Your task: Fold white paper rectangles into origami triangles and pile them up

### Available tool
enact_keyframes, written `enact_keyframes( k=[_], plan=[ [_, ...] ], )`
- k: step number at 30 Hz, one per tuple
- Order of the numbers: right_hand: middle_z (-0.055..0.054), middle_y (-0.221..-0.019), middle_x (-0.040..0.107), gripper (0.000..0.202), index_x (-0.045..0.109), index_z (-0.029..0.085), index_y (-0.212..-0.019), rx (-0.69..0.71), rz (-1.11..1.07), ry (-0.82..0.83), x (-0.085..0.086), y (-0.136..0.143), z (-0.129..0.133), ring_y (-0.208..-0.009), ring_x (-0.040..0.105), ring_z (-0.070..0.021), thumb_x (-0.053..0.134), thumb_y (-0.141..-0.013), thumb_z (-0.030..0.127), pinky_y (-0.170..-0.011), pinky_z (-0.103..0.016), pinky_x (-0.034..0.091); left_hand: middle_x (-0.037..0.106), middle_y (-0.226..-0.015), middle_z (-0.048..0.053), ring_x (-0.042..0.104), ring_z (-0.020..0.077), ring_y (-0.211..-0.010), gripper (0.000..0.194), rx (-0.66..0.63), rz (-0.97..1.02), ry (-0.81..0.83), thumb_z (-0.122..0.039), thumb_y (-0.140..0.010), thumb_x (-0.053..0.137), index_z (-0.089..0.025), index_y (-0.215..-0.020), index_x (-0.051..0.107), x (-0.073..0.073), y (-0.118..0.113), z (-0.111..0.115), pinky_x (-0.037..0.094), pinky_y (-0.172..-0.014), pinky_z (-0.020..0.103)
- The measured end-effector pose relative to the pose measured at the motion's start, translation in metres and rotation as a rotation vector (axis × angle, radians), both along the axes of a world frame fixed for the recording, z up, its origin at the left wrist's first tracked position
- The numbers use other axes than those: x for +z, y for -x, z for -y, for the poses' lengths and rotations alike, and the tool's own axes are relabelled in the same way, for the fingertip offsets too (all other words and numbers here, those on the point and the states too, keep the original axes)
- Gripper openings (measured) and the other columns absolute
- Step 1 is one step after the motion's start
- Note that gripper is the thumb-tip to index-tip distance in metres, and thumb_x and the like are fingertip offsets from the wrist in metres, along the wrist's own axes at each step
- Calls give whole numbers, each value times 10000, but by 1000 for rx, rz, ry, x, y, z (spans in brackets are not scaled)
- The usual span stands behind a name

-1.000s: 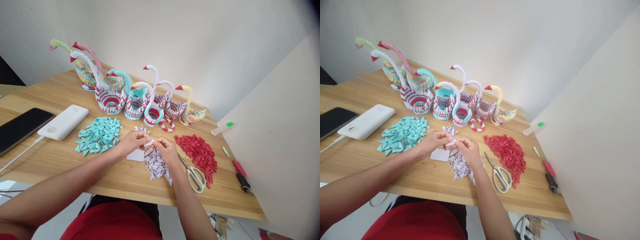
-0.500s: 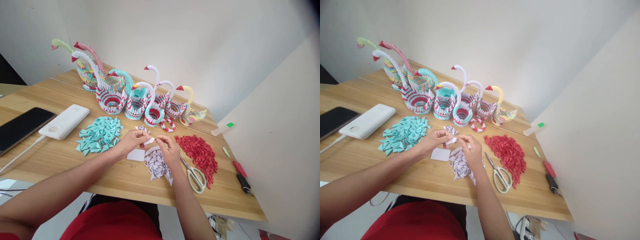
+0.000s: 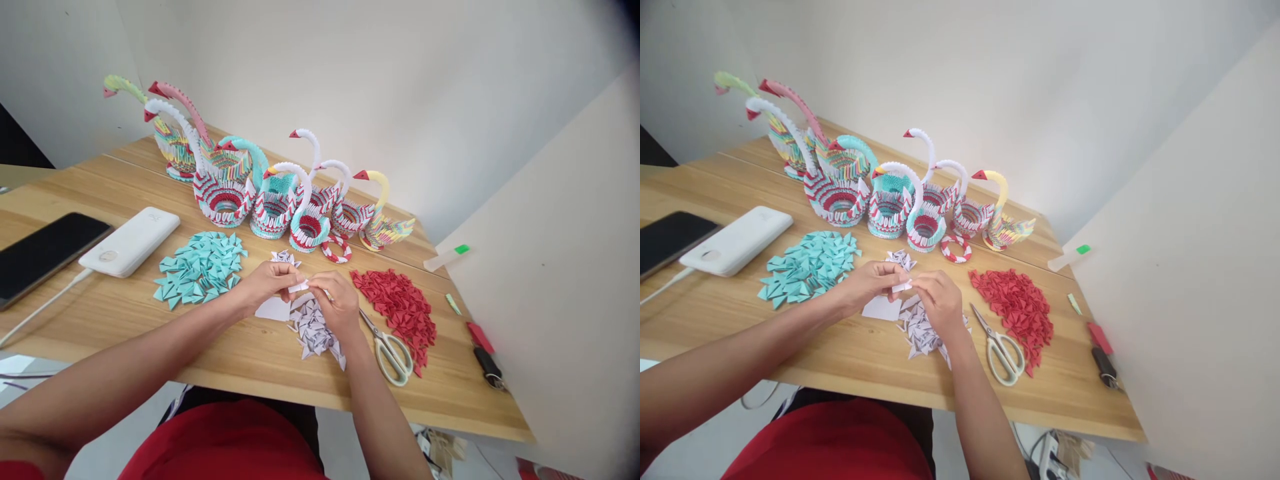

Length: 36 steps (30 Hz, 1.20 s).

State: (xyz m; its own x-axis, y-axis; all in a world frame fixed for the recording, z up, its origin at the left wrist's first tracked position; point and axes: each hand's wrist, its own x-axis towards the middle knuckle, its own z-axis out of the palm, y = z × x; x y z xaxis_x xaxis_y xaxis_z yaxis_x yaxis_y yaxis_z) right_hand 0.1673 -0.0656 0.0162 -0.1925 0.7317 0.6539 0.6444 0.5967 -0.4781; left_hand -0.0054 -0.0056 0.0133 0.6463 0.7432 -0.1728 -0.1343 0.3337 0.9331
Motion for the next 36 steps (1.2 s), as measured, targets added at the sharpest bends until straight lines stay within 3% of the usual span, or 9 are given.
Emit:
enact_keyframes(
  k=[10,16,25,30,36],
  plan=[
    [-57,-856,676,170,680,218,-924,8,106,-33,-2,-6,-1,-801,620,-168,553,-884,113,-690,-302,498,610,-541,-21,549,78,-489,178,-4,-127,-47,-293,-779,653,-139,-710,597,4,0,-1,424,-536,195],
    [-51,-862,682,164,696,231,-914,8,71,51,-3,-7,-3,-819,632,-173,548,-894,165,-719,-306,505,669,-629,1,600,93,-571,183,-23,-95,-62,-293,-747,697,-138,-755,601,-1,2,-2,501,-625,227],
    [-21,-826,692,93,665,216,-813,-93,-144,245,-1,-1,-2,-792,643,-165,588,-862,233,-756,-305,501,696,-776,35,652,153,-738,217,-15,-125,-413,-358,-811,615,-144,-845,632,-6,2,-2,516,-702,269],
    [0,-800,676,56,634,208,-829,-135,-268,328,-5,1,-3,-754,631,-147,613,-839,259,-735,-280,505,661,-715,3,600,133,-651,204,52,-293,-550,-339,-784,643,-147,-854,660,-6,2,0,469,-628,233],
    [4,-829,655,112,610,210,-916,-62,-425,428,-9,1,-4,-738,625,-127,624,-820,265,-694,-263,519,665,-739,29,604,133,-677,223,21,-140,-370,-352,-780,632,-131,-811,634,-9,1,-3,495,-669,259]
  ],
)
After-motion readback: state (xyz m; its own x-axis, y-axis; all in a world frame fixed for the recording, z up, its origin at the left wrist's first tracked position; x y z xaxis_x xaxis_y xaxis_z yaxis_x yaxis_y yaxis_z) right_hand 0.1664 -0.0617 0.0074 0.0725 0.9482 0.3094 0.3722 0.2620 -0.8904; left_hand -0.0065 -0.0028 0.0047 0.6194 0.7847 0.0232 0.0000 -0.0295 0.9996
